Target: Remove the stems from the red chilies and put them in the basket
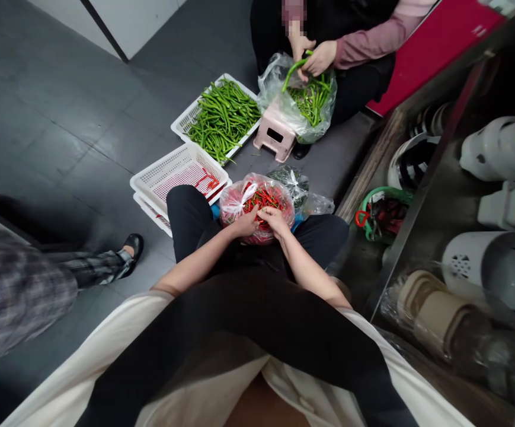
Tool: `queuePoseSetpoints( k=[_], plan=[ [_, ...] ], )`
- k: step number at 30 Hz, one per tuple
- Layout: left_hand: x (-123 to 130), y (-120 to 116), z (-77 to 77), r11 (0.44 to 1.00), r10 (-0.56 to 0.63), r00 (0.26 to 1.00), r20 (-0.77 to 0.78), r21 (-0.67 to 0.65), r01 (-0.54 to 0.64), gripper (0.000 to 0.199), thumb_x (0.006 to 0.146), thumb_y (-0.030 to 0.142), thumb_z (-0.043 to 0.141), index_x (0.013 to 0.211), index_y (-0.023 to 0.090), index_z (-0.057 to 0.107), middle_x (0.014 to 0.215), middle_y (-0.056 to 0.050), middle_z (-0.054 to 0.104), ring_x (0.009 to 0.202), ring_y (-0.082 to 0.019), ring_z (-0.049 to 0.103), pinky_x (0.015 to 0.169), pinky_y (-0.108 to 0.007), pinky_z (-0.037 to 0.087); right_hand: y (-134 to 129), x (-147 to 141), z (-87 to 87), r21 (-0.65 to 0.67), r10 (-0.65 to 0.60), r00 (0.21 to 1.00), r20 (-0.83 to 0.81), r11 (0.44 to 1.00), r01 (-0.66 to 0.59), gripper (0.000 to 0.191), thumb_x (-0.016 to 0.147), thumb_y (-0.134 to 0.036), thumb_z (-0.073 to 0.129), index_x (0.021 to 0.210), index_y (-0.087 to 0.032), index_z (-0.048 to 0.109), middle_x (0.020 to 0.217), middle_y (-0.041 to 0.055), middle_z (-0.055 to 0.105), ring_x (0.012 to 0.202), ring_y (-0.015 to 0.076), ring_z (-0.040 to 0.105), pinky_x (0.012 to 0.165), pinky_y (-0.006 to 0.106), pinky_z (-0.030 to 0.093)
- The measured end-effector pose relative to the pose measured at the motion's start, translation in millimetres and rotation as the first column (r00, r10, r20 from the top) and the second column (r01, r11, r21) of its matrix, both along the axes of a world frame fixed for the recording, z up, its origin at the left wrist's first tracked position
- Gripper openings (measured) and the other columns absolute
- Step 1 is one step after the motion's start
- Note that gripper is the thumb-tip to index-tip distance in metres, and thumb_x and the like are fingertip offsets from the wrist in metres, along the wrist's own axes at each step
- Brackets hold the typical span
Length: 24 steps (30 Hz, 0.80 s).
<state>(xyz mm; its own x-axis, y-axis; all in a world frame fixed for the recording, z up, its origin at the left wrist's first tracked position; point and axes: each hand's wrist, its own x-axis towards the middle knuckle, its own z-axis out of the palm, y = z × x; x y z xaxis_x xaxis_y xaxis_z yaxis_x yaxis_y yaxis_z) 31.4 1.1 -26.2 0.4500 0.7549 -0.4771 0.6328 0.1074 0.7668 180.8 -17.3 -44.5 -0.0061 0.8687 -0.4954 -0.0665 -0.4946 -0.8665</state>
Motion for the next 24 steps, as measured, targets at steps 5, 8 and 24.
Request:
queuePoseSetpoints(
  k=[5,8,24],
  plan=[
    [-2.0,-4.1,15.3,0.960,-0.271,0.955,-0.123,0.043,0.278,0.075,0.085,0.017,0.050,0.155,0.010,0.024,0.131,-0.023,0.061,0.119,-0.032,0.060,0.102,-0.040,0.041,3.6,13.2,-0.1,-0.238,0.100,0.981,-0.168,0.961,-0.139,0.029,0.069,-0.041,0.071,0.064,-0.020,0.051,0.057,-0.0034,0.053,0.052,0.0111,0.048,0.053,0.024,0.040],
    [-9.3,-2.0,10.4,0.976,-0.198,0.963,-0.180,0.053,0.211,0.068,0.083,0.016,0.053,0.149,0.015,0.037,0.126,-0.019,0.065,0.115,-0.032,0.063,0.101,-0.041,0.042,14.7,24.4,4.9,-0.281,0.303,0.916,0.262,0.932,-0.228,0.030,0.071,-0.045,0.072,0.069,-0.019,0.057,0.071,0.0029,0.063,0.063,0.0163,0.058,0.060,0.028,0.047],
    [-20.8,1.6,7.6,0.796,0.540,0.804,0.250,-0.463,-0.391,0.026,0.070,0.034,0.075,0.077,0.015,0.059,0.051,0.008,0.045,0.043,-0.004,0.035,0.046,-0.019,0.027,55.9,12.3,-16.8,-0.315,0.439,0.377,0.815,0.883,-0.348,0.036,0.088,-0.029,0.053,0.118,-0.011,0.062,0.112,0.0195,0.068,0.107,0.0307,0.065,0.094,0.043,0.048]
  ],
)
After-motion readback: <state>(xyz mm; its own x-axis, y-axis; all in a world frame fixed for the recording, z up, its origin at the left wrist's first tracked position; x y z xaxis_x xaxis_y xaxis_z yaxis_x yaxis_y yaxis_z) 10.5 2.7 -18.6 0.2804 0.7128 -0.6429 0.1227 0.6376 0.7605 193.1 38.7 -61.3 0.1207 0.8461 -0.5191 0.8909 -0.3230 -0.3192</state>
